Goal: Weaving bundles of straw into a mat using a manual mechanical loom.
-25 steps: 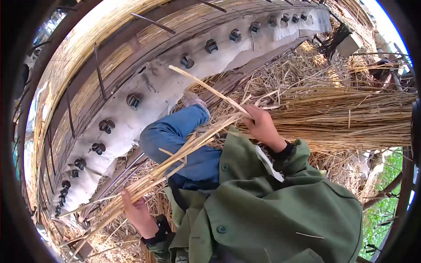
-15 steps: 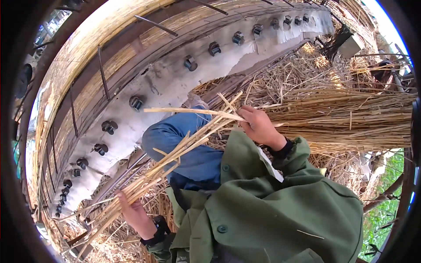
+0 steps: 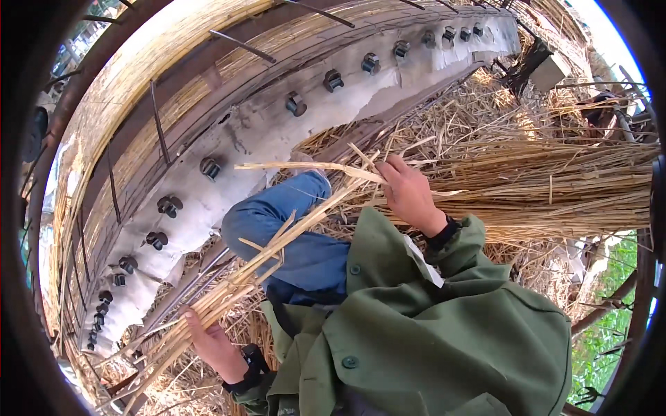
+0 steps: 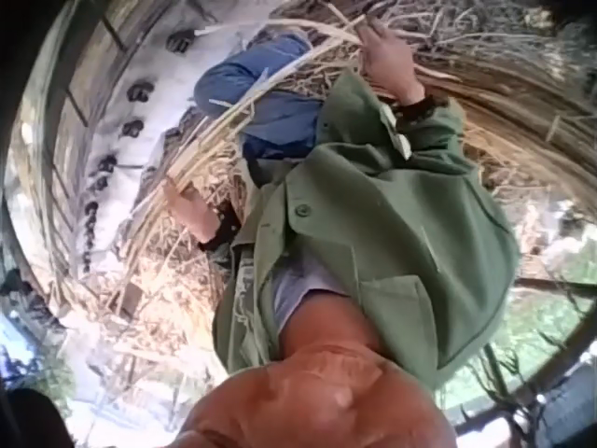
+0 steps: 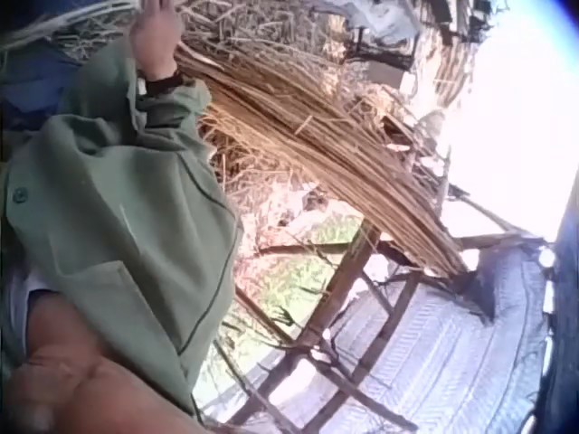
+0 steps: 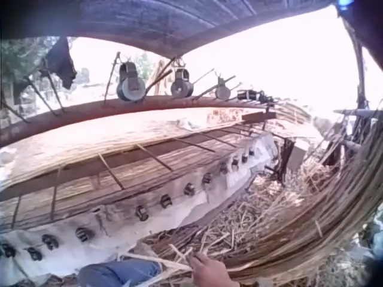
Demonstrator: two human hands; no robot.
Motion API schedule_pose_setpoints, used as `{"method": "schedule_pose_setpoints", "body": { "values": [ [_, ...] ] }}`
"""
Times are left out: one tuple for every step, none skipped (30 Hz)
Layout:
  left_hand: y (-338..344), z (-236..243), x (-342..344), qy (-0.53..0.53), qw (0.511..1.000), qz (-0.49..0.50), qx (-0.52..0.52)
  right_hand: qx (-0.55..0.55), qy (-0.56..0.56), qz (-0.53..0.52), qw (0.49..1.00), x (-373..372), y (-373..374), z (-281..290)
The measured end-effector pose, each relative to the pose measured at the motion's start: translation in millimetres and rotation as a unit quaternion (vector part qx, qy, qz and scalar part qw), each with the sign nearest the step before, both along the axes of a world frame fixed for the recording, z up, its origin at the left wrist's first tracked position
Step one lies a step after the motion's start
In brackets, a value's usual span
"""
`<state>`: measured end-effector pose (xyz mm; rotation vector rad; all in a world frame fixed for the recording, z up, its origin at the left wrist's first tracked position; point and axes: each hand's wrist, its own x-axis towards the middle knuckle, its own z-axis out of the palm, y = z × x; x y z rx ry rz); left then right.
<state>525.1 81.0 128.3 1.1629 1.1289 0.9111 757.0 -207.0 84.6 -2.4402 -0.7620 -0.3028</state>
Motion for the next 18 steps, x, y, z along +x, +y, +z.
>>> {"method": "schedule_pose_setpoints", "body": {
  "values": [
    [5, -2, -3, -0.004, 1.000, 0.009, -0.010, -0.022, 0.021, 0.004, 1.000, 1, -4, -4],
    [7, -4, -4, -0.009, 1.000, 0.017, -0.022, -0.024, 0.021, 0.004, 0.999, 1, -6, -6],
    [6, -4, -4, -0.009, 1.000, 0.016, -0.023, -0.020, 0.021, 0.007, 1.000, 1, -8, -8],
    [4, -2, -4, 0.054, 0.999, 0.007, 0.003, -0.017, 0.020, 0.011, 1.000, 1, -9, -9],
    [3, -1, -4, 0.117, 0.993, -0.003, 0.029, -0.018, 0.021, 0.010, 1.000, 1, -8, -10],
    [3, -1, -4, 0.117, 0.993, -0.004, 0.028, 0.016, 0.002, 0.010, 1.000, 1, -7, -10],
    [4, -1, -5, 0.090, 0.995, -0.026, 0.027, 0.049, -0.017, 0.011, 0.999, 2, -6, -11],
    [4, -1, -6, 0.062, 0.997, -0.047, 0.026, 0.049, -0.017, 0.010, 0.999, 3, -5, -11],
    [4, -2, -7, 0.062, 0.997, -0.048, 0.025, 0.138, 0.091, -0.006, 0.986, 5, -5, -11],
    [3, -5, -7, 0.054, 0.997, -0.049, 0.027, 0.225, 0.197, -0.023, 0.954, 6, -5, -11],
    [3, -8, -7, 0.046, 0.997, -0.048, 0.028, 0.224, 0.196, -0.023, 0.954, 8, -5, -8],
    [3, -12, -6, 0.045, 0.997, -0.047, 0.027, 0.338, 0.339, -0.043, 0.877, 10, -4, -3],
    [3, -17, -5, 0.072, 0.996, -0.050, 0.004, 0.438, 0.469, -0.063, 0.765, 12, -4, 5],
    [3, -20, -4, 0.100, 0.993, -0.052, -0.018, 0.521, 0.580, -0.080, 0.622, 12, -3, 12],
    [3, -24, -2, 0.100, 0.993, -0.052, -0.019, 0.594, 0.598, -0.116, 0.525, 11, 5, 23],
    [3, -27, 1, 0.075, 0.996, -0.010, -0.042, 0.594, 0.598, -0.115, 0.526, 11, 5, 22],
    [2, -28, 4, 0.050, 0.996, 0.031, -0.067, 0.626, 0.603, -0.047, 0.492, 12, 2, 22],
    [1, -29, 6, 0.025, 0.993, 0.072, -0.092, 0.654, 0.604, 0.023, 0.454, 12, -1, 21]
  ]
}}
